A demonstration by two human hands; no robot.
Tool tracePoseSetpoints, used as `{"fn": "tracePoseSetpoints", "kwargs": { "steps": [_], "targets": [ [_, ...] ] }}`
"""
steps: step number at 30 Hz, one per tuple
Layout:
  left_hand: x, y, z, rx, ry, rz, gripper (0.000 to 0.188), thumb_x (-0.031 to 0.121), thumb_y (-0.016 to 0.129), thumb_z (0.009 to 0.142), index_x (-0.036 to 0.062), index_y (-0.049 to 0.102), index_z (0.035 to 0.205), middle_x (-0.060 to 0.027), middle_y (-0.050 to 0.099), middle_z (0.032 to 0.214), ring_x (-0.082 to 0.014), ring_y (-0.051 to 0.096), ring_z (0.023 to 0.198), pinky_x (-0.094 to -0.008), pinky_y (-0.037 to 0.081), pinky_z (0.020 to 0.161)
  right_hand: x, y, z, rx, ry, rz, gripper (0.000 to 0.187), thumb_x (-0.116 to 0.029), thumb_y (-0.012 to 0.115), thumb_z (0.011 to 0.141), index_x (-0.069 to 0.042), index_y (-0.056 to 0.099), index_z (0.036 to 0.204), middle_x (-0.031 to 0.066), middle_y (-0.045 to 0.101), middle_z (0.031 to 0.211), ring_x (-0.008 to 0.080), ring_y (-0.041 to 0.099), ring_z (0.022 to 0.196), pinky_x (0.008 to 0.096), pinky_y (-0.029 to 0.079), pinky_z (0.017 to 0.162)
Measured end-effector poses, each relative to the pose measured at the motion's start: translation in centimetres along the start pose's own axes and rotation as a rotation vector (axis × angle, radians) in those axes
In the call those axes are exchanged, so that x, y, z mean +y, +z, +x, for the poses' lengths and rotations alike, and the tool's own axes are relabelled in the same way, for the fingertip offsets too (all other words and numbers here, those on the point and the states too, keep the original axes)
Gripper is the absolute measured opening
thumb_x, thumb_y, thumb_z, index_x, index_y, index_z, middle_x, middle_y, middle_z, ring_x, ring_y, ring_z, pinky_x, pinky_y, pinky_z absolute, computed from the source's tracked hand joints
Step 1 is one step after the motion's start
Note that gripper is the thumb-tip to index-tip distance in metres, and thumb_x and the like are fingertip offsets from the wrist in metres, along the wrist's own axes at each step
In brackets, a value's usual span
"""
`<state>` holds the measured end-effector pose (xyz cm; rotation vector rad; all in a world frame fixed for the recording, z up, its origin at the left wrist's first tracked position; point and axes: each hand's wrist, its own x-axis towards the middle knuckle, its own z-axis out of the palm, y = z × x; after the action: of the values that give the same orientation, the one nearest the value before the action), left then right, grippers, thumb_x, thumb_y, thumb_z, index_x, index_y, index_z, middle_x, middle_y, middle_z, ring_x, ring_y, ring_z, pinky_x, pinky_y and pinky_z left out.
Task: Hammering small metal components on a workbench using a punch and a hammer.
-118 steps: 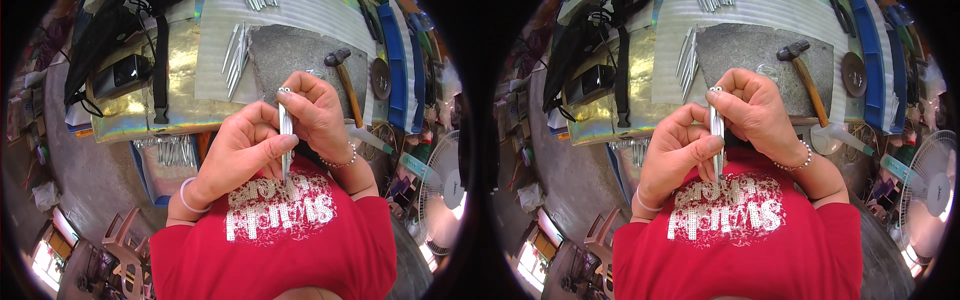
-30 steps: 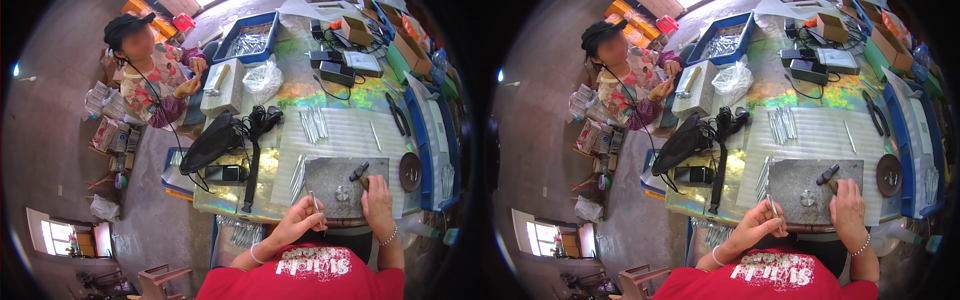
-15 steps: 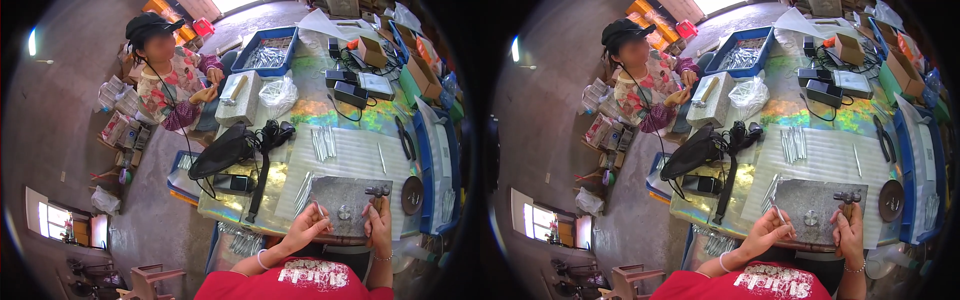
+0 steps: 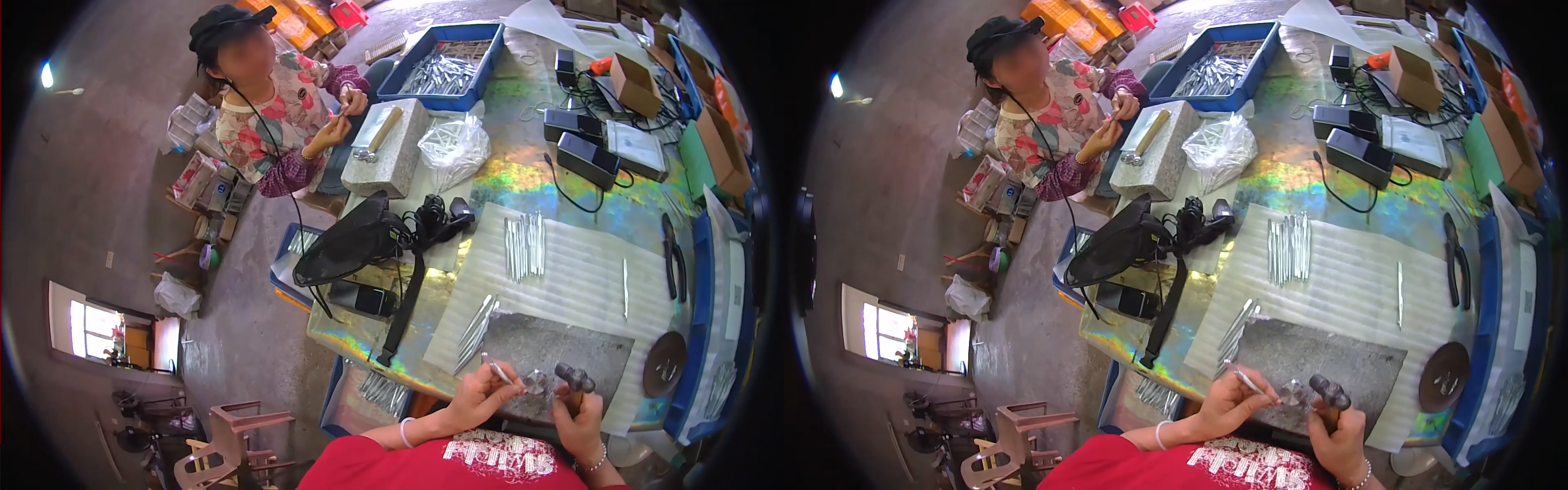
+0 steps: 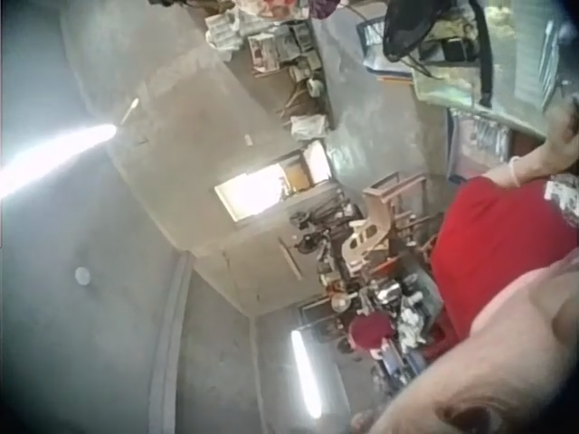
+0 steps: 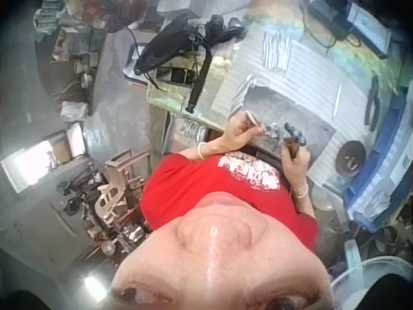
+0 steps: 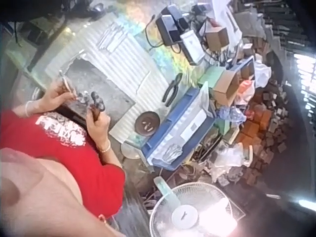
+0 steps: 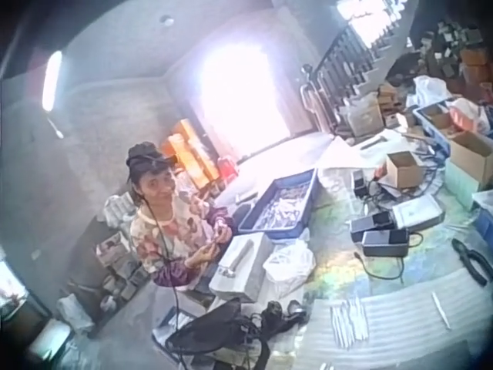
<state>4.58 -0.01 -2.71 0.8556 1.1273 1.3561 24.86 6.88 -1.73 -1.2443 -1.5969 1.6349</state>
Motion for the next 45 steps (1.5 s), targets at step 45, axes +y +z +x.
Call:
{"fn": "tracePoseSetpoints", "kwargs": {
  "steps": [45],
  "targets": [
    [-0.3, 1.7, -0.1, 0.280, 0.138, 0.015, 0.017, 0.001, 0.055, 0.089, 0.0014, 0.044, 0.102, -0.0115, 0.062, 0.091, -0.0174, 0.064, 0.082, -0.0261, 0.054, 0.071, -3.3, 0.5, 1.1, -0.191, -0.221, -0.302, 0.032, -0.010, 0.062, 0.078, 0.000, 0.050, 0.106, 0.0136, 0.055, 0.062, 0.0292, 0.059, 0.056, 0.0367, 0.045, 0.052]
  ]
}}
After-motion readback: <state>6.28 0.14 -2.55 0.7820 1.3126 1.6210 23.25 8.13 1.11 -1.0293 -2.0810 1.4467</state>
